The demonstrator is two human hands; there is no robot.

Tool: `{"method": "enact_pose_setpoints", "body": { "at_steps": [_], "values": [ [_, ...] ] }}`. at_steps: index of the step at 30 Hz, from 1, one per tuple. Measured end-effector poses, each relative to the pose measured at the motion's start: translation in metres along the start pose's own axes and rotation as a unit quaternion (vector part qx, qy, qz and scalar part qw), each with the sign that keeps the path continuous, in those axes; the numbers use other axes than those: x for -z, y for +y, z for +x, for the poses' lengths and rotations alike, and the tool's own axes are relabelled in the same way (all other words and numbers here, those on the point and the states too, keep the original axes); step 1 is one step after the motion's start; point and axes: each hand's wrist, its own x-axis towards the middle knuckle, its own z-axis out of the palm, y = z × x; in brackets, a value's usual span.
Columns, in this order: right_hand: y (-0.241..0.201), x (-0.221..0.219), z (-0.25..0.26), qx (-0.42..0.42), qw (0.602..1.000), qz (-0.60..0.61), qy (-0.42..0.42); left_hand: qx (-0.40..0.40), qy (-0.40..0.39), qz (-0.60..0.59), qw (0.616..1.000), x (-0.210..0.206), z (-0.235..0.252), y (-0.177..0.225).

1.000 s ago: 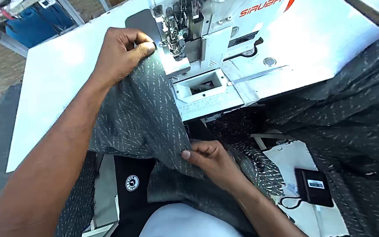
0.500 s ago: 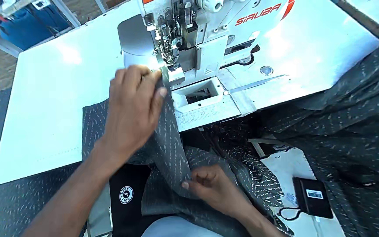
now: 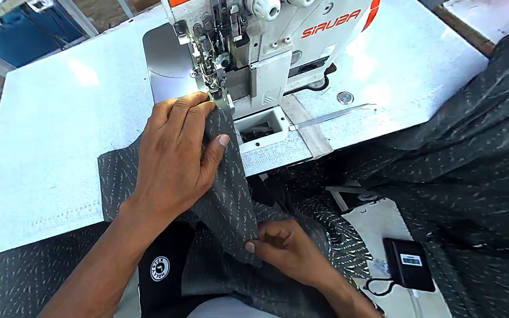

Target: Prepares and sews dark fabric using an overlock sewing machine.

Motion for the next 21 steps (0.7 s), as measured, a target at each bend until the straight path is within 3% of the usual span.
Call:
{"method": "enact_pose_setpoints", "body": {
  "at_steps": [9,17,19,21],
  "values": [
    [-0.035,0.013,0.017,0.057,0.997,0.041,0.02,0.001,-0.03,-0.05,0.998,-0.003,0.024,-0.032],
    [-0.055,0.017,0.061,0.092,0.994,0.03,0.048,0.061,-0.124,-0.052,0.989,-0.004,0.075,-0.08],
    [-0.054,0.017,0.067,0.072,0.996,0.033,0.035,0.061,-0.107,-0.09,0.988,-0.006,0.083,-0.092],
    [-0.048,0.017,0.063,0.041,0.998,0.034,0.015,0.08,-0.031,-0.134,0.987,-0.006,0.073,-0.095]
  ]
}}
